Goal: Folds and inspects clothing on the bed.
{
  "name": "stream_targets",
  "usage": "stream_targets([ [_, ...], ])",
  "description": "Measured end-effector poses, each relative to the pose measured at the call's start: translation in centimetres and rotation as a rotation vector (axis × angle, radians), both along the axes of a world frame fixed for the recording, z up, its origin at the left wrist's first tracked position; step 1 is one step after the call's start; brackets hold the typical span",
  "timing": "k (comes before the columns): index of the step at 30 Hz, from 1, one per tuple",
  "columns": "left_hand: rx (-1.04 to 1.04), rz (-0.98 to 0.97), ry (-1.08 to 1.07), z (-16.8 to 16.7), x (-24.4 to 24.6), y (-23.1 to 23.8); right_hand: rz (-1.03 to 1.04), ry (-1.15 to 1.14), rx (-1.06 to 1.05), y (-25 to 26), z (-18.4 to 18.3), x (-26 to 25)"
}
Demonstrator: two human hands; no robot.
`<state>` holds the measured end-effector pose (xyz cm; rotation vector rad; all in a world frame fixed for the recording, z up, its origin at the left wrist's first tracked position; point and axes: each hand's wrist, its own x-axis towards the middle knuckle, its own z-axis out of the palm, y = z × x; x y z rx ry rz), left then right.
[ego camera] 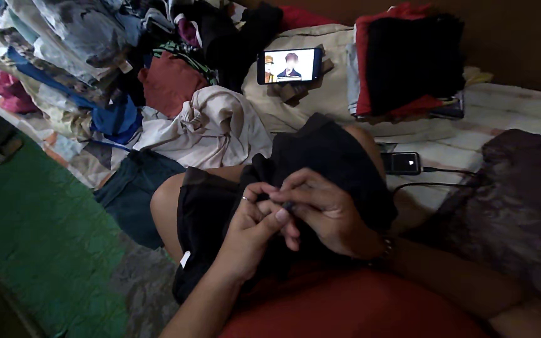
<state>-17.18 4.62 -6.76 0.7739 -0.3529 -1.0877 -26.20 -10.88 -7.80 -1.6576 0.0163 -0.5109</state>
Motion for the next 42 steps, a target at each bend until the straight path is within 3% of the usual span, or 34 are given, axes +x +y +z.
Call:
stream_targets([
  [4,-0.008,-0.054,0.068,-0.3,-0.1,0.1,0.104,-0.031,-0.033,-0.3,0.1,0.2],
  [8,0.013,-0.006,-0.039,-0.5,-0.3,0.3,0.255,-0.103,-0.119,-1.4,0.3,0.2],
  [12,0.071,0.155,-0.144,-0.5,-0.5,0.0,0.163,-0.131,-0.248,-1.7,0.3,0.2],
  [14,0.08,0.248,-0.247,-0.6,-0.8,-0.1,0.132,-0.137,-0.212,-1.6,0.2,0.2],
  [16,0.071,0.354,-0.451,-0.9,-1.1,-0.1,0.111,-0.09,-0.083,-1.4,0.5,0.0],
  [21,0.134,0.472,-1.333,-0.1,-0.5,0.3,0.073,0.093,0.244,-0.8,0.6,0.3],
  [24,0.259,0.444,-1.469,0.3,0.0,0.3,0.163,0.14,0.212,-0.9,0.3,0.2],
  [27,0.418,0.389,-1.462,0.3,0.4,0.5,0.142,0.17,0.092,-0.7,0.3,-0.1],
  [32,0.592,0.208,-1.298,0.3,0.5,0.5,0.11,-0.02,-0.295,-0.7,0.6,-0.3],
  [36,0.557,-0.011,-1.006,1.2,1.1,0.8,0.209,-0.19,-0.417,-1.0,0.6,-0.4],
  [42,0.25,-0.374,-0.361,1.6,2.5,2.0,0.204,-0.251,-0.504,-1.5,0.8,-0.4],
])
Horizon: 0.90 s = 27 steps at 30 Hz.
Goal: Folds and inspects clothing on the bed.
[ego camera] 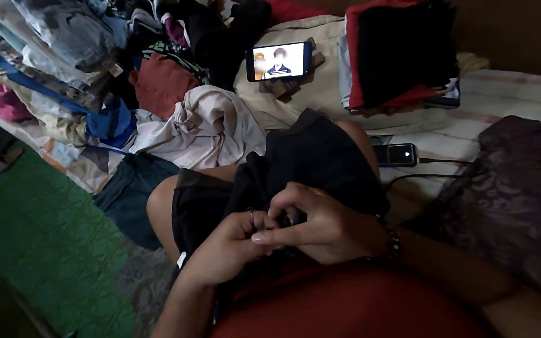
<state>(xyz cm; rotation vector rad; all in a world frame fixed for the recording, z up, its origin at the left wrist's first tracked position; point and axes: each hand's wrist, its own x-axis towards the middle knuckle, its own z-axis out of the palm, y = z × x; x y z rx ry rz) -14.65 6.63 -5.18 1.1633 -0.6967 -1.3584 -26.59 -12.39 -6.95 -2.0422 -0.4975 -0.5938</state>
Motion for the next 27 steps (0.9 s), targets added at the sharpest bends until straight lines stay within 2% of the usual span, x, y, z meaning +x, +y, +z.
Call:
stream_targets([
  [3,0.005,-0.058,0.188,-0.6,0.2,0.0,-0.026,-0.049,-0.087,0.0,0.2,0.0],
  [7,0.023,-0.051,0.286,-0.8,0.5,0.1,0.024,-0.064,-0.138,-0.5,0.6,0.1],
  [12,-0.001,-0.007,0.245,-0.6,0.5,0.0,0.03,-0.074,-0.073,-0.3,0.3,0.3],
  [15,-0.03,0.097,0.124,-0.6,0.4,0.0,0.004,-0.057,0.036,-0.4,0.0,0.3],
  [18,-0.027,0.295,-0.118,-0.6,0.8,0.4,0.053,0.01,0.258,-1.1,-0.1,0.3],
  [20,-0.042,0.448,-0.118,-0.8,1.5,0.9,0.128,0.067,0.469,-2.2,-0.2,0.1],
  [24,-0.236,0.717,0.41,-0.4,2.3,2.5,0.177,0.196,0.984,-3.6,-0.6,-1.0],
  [27,-0.395,0.761,0.715,-1.1,2.6,4.1,0.197,0.256,1.226,-4.9,-1.2,-2.2],
])
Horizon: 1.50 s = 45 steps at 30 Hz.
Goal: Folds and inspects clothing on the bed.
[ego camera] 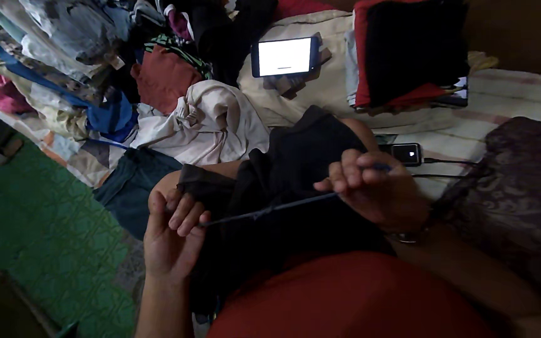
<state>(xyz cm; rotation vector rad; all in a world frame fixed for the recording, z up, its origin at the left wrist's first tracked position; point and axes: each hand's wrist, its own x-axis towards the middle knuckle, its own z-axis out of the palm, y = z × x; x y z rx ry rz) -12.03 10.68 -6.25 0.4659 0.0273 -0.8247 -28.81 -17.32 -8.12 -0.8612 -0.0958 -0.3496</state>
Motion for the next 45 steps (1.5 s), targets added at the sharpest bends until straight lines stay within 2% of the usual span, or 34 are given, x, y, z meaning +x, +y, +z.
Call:
stream_targets([
  [2,0.068,-0.016,-0.056,-0.5,0.0,1.3,-0.022,0.021,0.027,-1.1,-0.5,-1.0],
  [6,0.385,-0.032,-0.258,-0.3,0.3,4.6,-0.212,0.139,-0.043,-3.8,-0.9,-3.3],
  [9,0.623,-0.004,-0.373,0.0,0.9,6.6,-0.292,0.28,-0.228,-5.2,-1.1,-4.8],
  [11,0.945,0.013,-0.648,-0.1,0.6,6.6,-0.329,0.42,-0.557,-5.0,-0.9,-5.2],
  [12,1.108,-0.006,-0.848,-0.3,0.4,6.3,-0.362,0.455,-0.824,-4.7,-1.0,-5.1],
  [14,1.283,-0.091,-1.225,-0.3,-0.2,4.9,-0.424,0.446,-1.275,-3.3,-0.7,-4.2],
  [16,1.212,-0.247,-1.502,-0.2,-0.9,2.8,-0.408,0.323,-1.422,-1.2,-0.1,-3.1],
  [19,1.074,-0.447,-1.803,-0.6,-2.6,-0.6,-0.108,0.031,-1.424,2.2,-0.2,-1.3],
  [21,1.023,-0.527,-1.938,-1.2,-3.0,-1.9,0.018,-0.045,-1.457,3.5,-1.0,-0.3],
  [23,0.994,-0.55,-1.983,-1.5,-2.9,-2.2,0.008,-0.053,-1.497,4.0,-1.6,0.3],
  [26,1.008,-0.528,-1.929,-1.4,-2.9,-1.8,-0.035,-0.025,-1.518,4.2,-1.9,0.7],
  [30,1.107,-0.439,-1.863,-1.1,-2.7,-1.7,-0.01,-0.008,-1.487,4.3,-1.8,1.0],
  [34,1.114,-0.353,-1.819,-0.8,-2.7,-2.4,0.017,0.012,-1.409,4.5,-1.3,1.5],
  [40,1.175,-0.013,-1.882,-0.1,-1.0,-3.5,-0.178,0.074,-1.394,4.5,-0.9,3.4],
  [45,1.214,-0.006,-1.906,0.9,0.4,-4.6,-0.381,0.08,-1.428,4.3,-0.8,5.5],
])
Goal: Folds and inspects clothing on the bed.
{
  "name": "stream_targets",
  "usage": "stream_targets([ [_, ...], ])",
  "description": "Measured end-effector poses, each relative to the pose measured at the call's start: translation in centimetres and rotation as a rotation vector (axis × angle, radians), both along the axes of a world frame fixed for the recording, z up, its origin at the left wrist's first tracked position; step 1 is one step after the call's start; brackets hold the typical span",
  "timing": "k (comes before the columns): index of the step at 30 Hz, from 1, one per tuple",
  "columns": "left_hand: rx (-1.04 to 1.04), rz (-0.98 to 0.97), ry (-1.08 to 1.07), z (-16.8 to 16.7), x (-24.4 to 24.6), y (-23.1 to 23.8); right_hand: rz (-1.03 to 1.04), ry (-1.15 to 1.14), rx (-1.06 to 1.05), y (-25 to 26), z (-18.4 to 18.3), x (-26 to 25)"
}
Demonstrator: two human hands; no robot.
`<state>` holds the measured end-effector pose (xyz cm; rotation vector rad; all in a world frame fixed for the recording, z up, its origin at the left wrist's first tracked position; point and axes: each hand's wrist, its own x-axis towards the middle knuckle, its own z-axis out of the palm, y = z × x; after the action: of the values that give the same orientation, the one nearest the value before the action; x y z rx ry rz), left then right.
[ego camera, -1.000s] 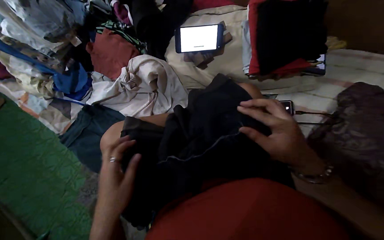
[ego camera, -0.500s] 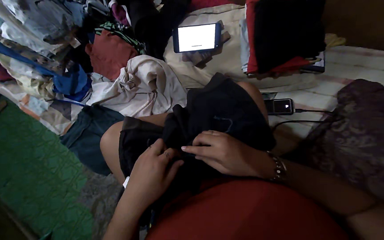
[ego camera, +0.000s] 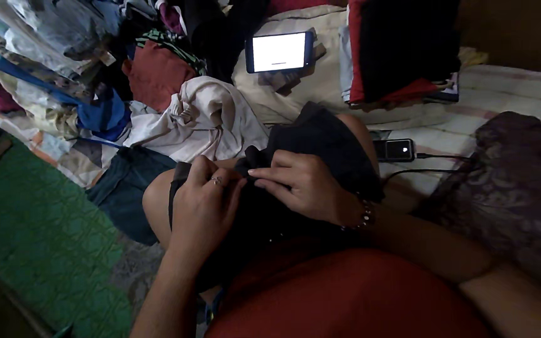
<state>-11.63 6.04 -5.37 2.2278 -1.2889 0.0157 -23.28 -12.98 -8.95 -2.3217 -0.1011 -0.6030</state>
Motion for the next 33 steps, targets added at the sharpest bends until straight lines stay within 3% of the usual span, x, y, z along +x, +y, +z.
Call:
stream_targets([
  [9,0.047,0.011,0.362,-2.3,-0.2,2.4,0.09,-0.065,-0.012,-0.2,-1.7,-2.5],
  [19,0.015,-0.009,0.187,-1.5,-0.8,2.4,0.271,-0.043,0.003,0.0,0.3,-2.8],
  [29,0.04,0.039,0.225,-2.1,-1.1,3.3,0.359,-0.006,0.19,-0.2,0.5,-3.0],
  [33,0.053,0.036,0.153,-1.5,-1.2,3.2,0.385,0.005,0.111,-0.3,0.6,-2.8],
])
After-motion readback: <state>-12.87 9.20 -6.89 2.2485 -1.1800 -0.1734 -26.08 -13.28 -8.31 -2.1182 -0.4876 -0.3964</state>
